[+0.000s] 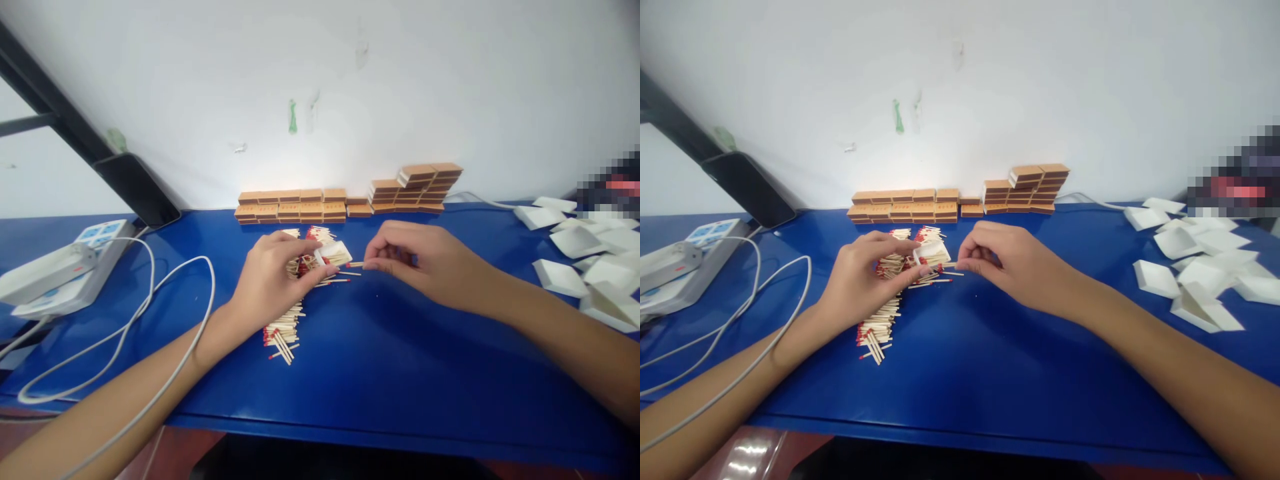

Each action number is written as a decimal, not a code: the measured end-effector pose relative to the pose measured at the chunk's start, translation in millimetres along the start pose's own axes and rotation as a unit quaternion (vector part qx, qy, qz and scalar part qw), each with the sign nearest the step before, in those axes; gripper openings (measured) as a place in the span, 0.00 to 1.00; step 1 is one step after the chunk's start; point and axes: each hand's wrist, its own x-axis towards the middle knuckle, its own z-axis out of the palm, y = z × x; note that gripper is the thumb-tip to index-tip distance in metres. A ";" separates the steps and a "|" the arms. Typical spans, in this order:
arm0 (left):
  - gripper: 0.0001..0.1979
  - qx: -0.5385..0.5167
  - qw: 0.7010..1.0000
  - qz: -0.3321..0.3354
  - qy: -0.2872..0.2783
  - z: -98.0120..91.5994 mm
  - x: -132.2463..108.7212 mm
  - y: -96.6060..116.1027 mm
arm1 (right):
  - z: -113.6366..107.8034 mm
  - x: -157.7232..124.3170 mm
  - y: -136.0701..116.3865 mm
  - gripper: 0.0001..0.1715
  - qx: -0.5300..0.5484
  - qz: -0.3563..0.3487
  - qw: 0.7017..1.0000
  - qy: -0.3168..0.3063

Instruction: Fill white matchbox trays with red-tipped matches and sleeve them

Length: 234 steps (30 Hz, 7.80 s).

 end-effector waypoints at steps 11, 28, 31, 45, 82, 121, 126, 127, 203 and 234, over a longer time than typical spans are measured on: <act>0.20 -0.035 0.995 0.097 -0.019 1.5 -5.9 9.8 | 15.1 -5.0 -9.8 0.08 -0.021 -0.053 0.998 0.025; 0.14 0.002 0.997 -0.053 0.058 -4.1 2.9 3.3 | 53.0 -2.6 -4.2 0.04 -0.108 -0.018 0.993 0.052; 0.14 0.003 0.997 -0.055 0.058 -4.3 2.4 4.6 | 49.1 -2.7 -0.9 0.03 -0.107 0.004 0.993 0.042; 0.14 0.010 0.998 -0.038 0.049 -0.4 2.1 2.9 | 54.7 2.4 4.4 0.07 -0.017 -0.023 0.999 -0.031; 0.18 -0.032 0.998 0.047 0.028 0.8 -2.2 7.9 | 16.1 -2.5 -3.6 0.07 -0.070 -0.082 0.983 0.145; 0.14 -0.024 0.998 -0.018 0.048 -1.7 -1.2 8.2 | 25.5 -3.5 17.8 0.11 -0.099 -0.012 0.993 -0.064; 0.14 -0.021 0.998 -0.009 0.053 0.1 -1.9 7.4 | 33.3 -4.0 11.8 0.08 -0.094 -0.048 0.993 -0.045; 0.14 -0.021 0.998 -0.009 0.052 0.2 -2.0 7.4 | 35.1 -4.5 9.5 0.08 -0.094 -0.060 0.993 -0.041; 0.15 -0.045 0.995 -0.064 0.054 -1.0 -1.9 2.7 | 6.9 11.5 16.7 0.19 -0.099 0.070 0.988 -0.096; 0.18 -0.122 0.968 0.139 -0.171 4.1 -13.3 11.0 | 3.2 96.6 78.7 0.20 -0.351 0.006 0.936 0.020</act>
